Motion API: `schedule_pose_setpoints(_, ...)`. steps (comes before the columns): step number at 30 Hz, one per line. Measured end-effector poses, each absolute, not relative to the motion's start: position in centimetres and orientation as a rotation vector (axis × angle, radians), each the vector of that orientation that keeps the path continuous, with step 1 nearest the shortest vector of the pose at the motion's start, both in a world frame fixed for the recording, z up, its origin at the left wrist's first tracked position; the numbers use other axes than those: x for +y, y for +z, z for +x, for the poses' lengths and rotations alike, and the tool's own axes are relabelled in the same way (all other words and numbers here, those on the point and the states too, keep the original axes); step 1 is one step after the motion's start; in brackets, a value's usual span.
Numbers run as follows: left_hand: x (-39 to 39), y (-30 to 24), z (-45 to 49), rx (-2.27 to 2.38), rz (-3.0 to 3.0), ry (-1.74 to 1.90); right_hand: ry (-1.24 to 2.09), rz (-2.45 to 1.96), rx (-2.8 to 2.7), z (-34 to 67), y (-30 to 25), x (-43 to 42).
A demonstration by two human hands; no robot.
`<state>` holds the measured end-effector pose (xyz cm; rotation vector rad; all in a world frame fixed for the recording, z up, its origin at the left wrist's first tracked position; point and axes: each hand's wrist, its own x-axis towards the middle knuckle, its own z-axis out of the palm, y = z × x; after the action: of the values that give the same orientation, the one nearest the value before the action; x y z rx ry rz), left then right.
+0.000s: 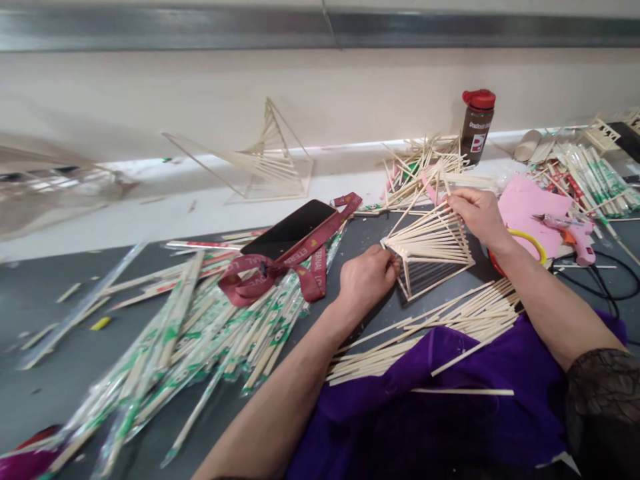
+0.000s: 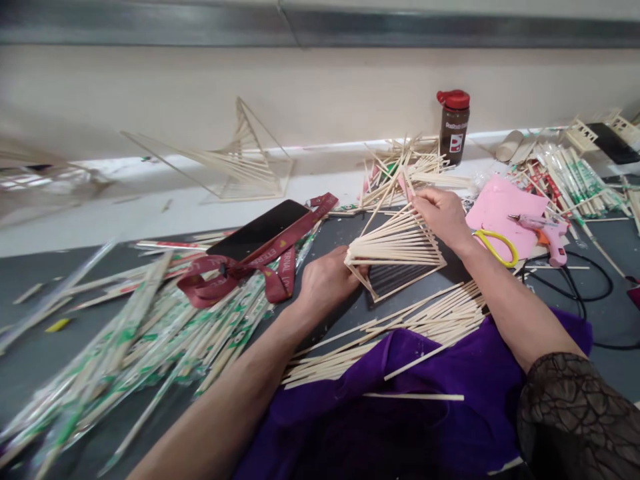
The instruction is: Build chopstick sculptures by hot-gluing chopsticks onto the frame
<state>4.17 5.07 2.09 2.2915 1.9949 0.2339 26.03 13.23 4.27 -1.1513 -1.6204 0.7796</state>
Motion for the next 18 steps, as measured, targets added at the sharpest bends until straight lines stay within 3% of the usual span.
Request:
schedule_pose_setpoints(4,6.0,3.4,-0.1,1.844,2.228,0.389,0.787,-1.173,-1.622,26.1,4.3,13.2)
schedule_pose_setpoints(9,8.6,5.0,-4.3,1.8,2.284,0.187,0.783,-1.173,-1.651,26.1,4.4,12.9)
schedule_pose_setpoints(13,10.9,6.4,-2.2,1.769,2.254,0.472,0.749,-1.185,-1.668,26.0,4.3,12.5)
schedule_pose_setpoints(18,14.1,5.7,1.0,1.315,1.918,0.634,0.748,-1.184,-1.655,25.9,4.6,12.0)
